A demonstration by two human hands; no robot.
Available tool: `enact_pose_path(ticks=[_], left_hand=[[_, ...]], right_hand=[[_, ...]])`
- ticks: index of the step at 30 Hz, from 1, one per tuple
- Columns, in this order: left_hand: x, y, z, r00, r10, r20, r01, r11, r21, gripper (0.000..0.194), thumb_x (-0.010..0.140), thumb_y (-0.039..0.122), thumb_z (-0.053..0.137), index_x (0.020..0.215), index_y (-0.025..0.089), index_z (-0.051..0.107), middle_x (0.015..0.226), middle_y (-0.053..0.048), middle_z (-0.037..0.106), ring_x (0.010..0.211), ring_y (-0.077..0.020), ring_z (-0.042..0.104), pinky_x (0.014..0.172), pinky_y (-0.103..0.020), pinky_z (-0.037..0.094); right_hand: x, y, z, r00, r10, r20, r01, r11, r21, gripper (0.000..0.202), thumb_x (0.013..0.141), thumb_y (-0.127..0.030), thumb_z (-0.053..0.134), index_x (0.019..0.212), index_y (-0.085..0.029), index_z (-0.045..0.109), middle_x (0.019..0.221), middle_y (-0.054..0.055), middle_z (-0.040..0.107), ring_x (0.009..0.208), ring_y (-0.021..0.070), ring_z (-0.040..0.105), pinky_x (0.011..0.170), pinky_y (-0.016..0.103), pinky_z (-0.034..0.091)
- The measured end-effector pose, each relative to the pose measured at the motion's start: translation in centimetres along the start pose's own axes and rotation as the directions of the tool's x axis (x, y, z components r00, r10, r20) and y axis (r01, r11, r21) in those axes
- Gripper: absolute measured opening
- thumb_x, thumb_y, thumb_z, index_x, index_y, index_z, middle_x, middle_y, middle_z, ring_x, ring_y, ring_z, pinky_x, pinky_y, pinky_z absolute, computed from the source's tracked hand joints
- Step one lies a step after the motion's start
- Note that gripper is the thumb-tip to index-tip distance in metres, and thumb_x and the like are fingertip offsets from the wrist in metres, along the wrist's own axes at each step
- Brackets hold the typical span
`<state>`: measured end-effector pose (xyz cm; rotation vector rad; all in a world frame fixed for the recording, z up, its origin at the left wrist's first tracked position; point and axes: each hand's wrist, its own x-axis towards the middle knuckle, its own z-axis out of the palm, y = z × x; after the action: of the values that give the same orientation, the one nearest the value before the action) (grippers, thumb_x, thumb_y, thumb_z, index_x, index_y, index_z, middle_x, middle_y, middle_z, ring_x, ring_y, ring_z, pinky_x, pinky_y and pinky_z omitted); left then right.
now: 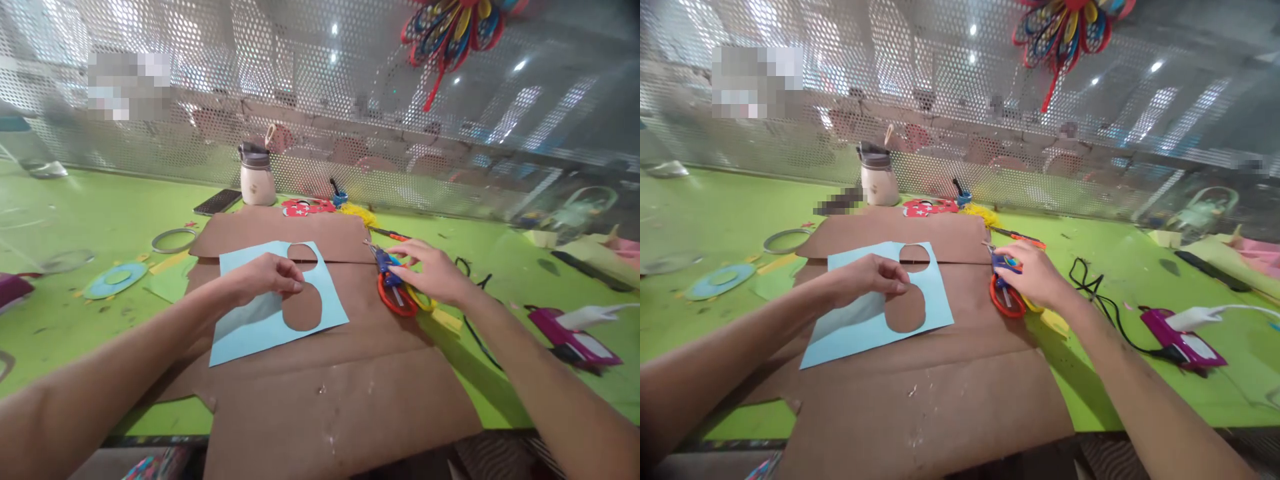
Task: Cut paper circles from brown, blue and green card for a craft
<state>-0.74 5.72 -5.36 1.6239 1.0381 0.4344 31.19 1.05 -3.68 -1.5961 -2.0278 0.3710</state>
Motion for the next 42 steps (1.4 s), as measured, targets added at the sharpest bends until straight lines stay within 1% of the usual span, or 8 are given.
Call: enact_pose_path(ticks=[2, 5, 10, 15, 19, 26, 33, 42], left_hand=[[-0.2, 0.0, -0.1, 1.0, 0.014, 0.008, -0.014, 1.0, -0.021, 0.018, 0.064, 0.031, 0.073, 0.073, 0.017, 0.067, 0.059, 0.001, 0.06, 0.058, -0.0127, 0.051, 0.057, -0.027, 0.039], [-0.2, 0.0, -0.2, 0.999, 0.036, 0.016, -0.035, 0.998, -0.045, 0.017, 0.065, 0.03, 0.073, 0.074, 0.016, 0.067, 0.059, 0.001, 0.059, 0.057, -0.0118, 0.049, 0.056, -0.026, 0.036], [-0.2, -0.3, -0.3, 0.998, 0.051, 0.021, -0.049, 0.994, -0.092, 0.019, 0.065, 0.029, 0.074, 0.075, 0.015, 0.067, 0.056, 0.003, 0.056, 0.055, -0.0101, 0.046, 0.056, -0.025, 0.036], [-0.2, -0.4, 0.0, 0.999, 0.04, -0.026, -0.044, 0.985, -0.166, 0.023, 0.074, 0.037, 0.066, 0.08, 0.015, 0.06, 0.064, 0.001, 0.058, 0.058, -0.0109, 0.052, 0.055, -0.025, 0.039], [0.0, -1.1, 0.3, 0.998, 0.018, -0.061, -0.028, 0.985, -0.169, 0.016, 0.077, 0.03, 0.058, 0.076, 0.018, 0.049, 0.061, -0.001, 0.059, 0.054, -0.0139, 0.058, 0.051, -0.026, 0.04], [0.5, -1.7, 0.5, 0.995, 0.048, -0.087, -0.053, 0.997, -0.047, 0.008, 0.075, 0.024, 0.053, 0.074, 0.019, 0.048, 0.055, 0.0, 0.057, 0.049, -0.0126, 0.053, 0.047, -0.025, 0.037], [0.6, -1.8, 0.8, 0.993, 0.11, -0.054, -0.092, 0.962, 0.256, 0.012, 0.063, 0.024, 0.063, 0.071, 0.019, 0.055, 0.055, 0.004, 0.055, 0.052, -0.0131, 0.05, 0.05, -0.025, 0.035], [-0.1, -1.0, 1.5, 0.988, 0.155, -0.021, -0.125, 0.865, 0.486, 0.01, 0.067, 0.028, 0.06, 0.072, 0.02, 0.059, 0.06, 0.003, 0.056, 0.056, -0.013, 0.048, 0.053, -0.025, 0.032]], right_hand=[[0.2, -3.3, 1.6, 0.995, -0.02, 0.098, 0.007, 0.991, 0.134, 0.027, 0.084, -0.035, 0.055, 0.101, -0.018, 0.068, 0.1, 0.008, 0.069, 0.085, 0.0202, 0.064, 0.079, 0.032, 0.05], [1.2, -6.9, 5.2, 0.975, -0.022, 0.221, -0.039, 0.963, 0.268, 0.022, 0.076, -0.037, 0.066, 0.085, -0.017, 0.071, 0.08, 0.005, 0.072, 0.071, 0.0174, 0.063, 0.066, 0.028, 0.049], [2.0, -8.6, 8.8, 0.948, 0.044, 0.315, -0.182, 0.886, 0.425, 0.011, 0.071, -0.023, 0.066, 0.063, -0.015, 0.065, 0.058, 0.0, 0.063, 0.052, 0.0105, 0.054, 0.052, 0.023, 0.042], [2.4, -7.6, 6.8, 0.918, 0.167, 0.361, -0.345, 0.787, 0.512, 0.013, 0.068, -0.024, 0.068, 0.06, -0.015, 0.062, 0.052, -0.003, 0.057, 0.047, 0.0065, 0.047, 0.045, 0.019, 0.035], [3.4, -5.3, 5.1, 0.876, 0.248, 0.413, -0.451, 0.725, 0.52, 0.02, 0.061, -0.031, 0.073, 0.061, -0.014, 0.062, 0.05, -0.004, 0.054, 0.04, 0.0035, 0.039, 0.039, 0.017, 0.025], [3.4, -4.9, 7.0, 0.801, 0.256, 0.541, -0.529, 0.725, 0.44, 0.027, 0.059, -0.035, 0.078, 0.056, -0.014, 0.061, 0.041, -0.005, 0.051, 0.033, 0.0026, 0.031, 0.034, 0.018, 0.017], [3.9, -5.5, 7.9, 0.795, 0.295, 0.53, -0.527, 0.77, 0.361, 0.03, 0.059, -0.036, 0.08, 0.053, -0.015, 0.06, 0.038, -0.005, 0.052, 0.03, 0.0033, 0.032, 0.031, 0.018, 0.018], [3.6, -5.5, 8.8, 0.839, 0.293, 0.459, -0.455, 0.84, 0.295, 0.028, 0.068, -0.03, 0.076, 0.053, -0.016, 0.057, 0.036, -0.006, 0.051, 0.03, 0.0041, 0.034, 0.032, 0.019, 0.021]])
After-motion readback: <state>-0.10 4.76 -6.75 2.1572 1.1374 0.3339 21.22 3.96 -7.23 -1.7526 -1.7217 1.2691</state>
